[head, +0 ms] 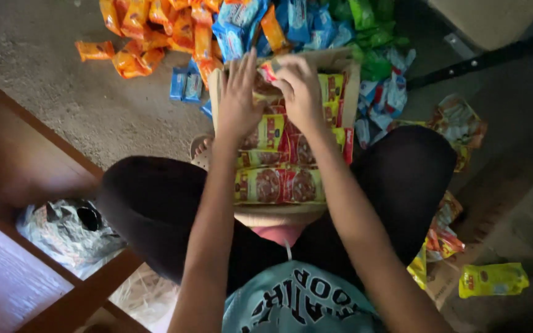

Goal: Organizing sauce pouches from the floor into a cardboard box.

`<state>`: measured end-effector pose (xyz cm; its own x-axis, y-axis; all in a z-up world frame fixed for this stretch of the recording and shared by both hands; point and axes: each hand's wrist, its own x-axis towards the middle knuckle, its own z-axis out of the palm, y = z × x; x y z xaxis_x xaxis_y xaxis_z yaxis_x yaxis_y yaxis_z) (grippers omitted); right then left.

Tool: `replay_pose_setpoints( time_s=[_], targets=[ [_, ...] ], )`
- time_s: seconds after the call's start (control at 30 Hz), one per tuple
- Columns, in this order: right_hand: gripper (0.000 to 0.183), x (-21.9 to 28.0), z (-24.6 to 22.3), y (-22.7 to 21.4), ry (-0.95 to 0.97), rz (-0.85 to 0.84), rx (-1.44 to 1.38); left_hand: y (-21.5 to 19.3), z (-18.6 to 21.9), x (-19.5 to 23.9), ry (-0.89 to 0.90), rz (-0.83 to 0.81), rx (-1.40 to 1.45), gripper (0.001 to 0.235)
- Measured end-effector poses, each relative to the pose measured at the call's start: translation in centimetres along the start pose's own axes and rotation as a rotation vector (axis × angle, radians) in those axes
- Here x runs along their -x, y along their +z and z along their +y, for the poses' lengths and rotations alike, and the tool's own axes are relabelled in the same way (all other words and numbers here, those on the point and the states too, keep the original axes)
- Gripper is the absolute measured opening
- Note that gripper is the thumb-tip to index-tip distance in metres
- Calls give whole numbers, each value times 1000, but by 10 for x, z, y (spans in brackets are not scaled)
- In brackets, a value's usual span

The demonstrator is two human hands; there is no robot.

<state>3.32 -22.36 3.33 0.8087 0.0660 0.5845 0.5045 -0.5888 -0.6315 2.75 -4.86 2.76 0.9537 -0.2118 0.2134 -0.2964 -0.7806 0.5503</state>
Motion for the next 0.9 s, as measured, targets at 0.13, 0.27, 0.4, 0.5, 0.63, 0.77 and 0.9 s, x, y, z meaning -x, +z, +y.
replay_pose_setpoints(
  time_s=[0.13,0.27,0.4,0.5,0.63,0.77,0.9],
  targets=[
    [14,-30,-44,-38,-85,-151,-93,-43,34,-15,-24,-26,344,92],
    [13,-24,-34,-57,-45,-143,-149,47,-18,3,-194,-33,978,46],
    [64,7,17,-58,774,-275,-504,67,-18,1,-556,296,1592,44],
    [69,29,22,-27,1160,-390,-788,65,-9,-2,-613,412,1812,51],
    [54,57,58,5,1082,-300,-880,71,-13,3,-454,404,1922,45],
    [28,71,82,13,894,-178,-662,54,-10,9,-527,554,1720,39],
    [26,80,97,30,595,-204,-116,119,-86,28,-640,614,1363,18]
  ],
)
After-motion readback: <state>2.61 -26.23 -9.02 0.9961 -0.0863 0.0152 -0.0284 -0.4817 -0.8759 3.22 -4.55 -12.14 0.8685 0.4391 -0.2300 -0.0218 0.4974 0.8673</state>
